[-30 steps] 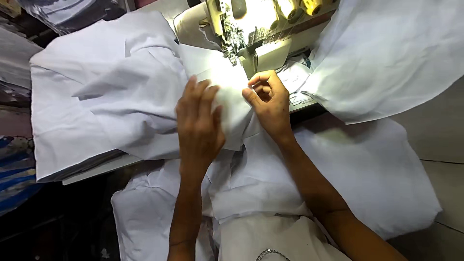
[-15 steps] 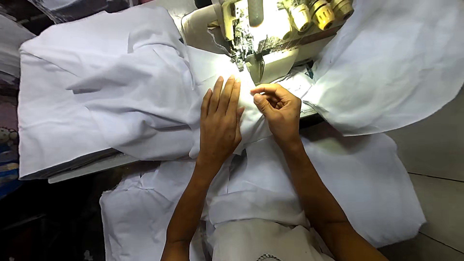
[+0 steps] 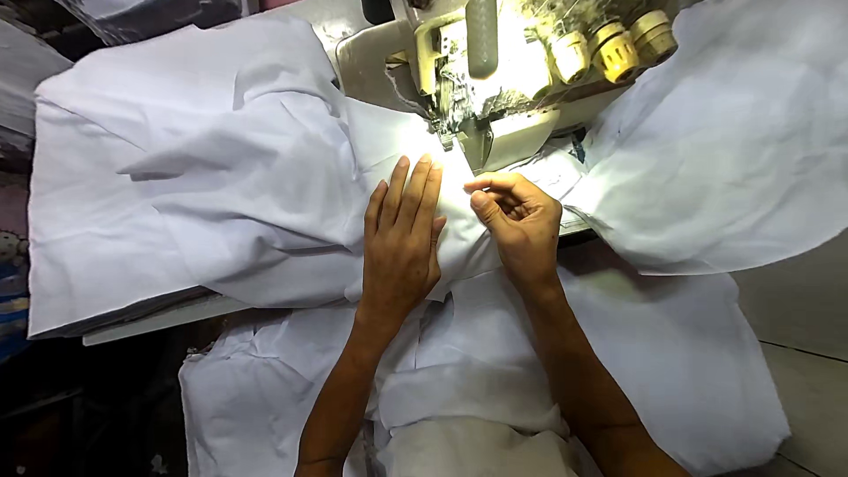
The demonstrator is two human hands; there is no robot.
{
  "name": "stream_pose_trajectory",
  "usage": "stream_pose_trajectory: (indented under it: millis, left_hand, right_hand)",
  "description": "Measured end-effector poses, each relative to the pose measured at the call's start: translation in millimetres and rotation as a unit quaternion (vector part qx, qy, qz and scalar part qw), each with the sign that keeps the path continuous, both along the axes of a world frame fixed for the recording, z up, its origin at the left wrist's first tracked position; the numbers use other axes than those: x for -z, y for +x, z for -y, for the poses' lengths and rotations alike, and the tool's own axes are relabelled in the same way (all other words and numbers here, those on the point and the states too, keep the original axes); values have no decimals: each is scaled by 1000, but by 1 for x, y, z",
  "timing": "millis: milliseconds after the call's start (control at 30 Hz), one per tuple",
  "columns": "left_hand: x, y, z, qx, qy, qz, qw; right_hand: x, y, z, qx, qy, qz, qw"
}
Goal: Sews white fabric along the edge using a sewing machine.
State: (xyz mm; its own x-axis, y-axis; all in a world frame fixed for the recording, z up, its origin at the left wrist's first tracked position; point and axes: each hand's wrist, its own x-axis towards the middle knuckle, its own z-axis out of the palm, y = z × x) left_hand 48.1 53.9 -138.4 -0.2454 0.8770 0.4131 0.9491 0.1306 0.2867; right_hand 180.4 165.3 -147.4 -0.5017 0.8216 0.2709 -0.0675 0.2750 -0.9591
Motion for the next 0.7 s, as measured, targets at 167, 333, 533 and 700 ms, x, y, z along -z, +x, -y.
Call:
stream_pose_trajectory:
  millis: [167, 333, 533, 700]
  left_hand:
    - [-1, -9, -5, 3, 2, 6, 1000]
    - [-4, -18, -10, 10, 1, 17, 1000]
    - [-3, -32, -13, 23, 7, 9, 1000]
    - [-9, -51, -7, 65, 11, 46, 997]
  right_hand:
    - [-4, -5, -3, -4, 7, 15, 1000]
    - [-8, -9, -4, 5, 17, 40, 999]
    - [-14, -10, -2, 15, 24, 74, 997]
    - [-12, -9, -4, 9, 35, 66, 997]
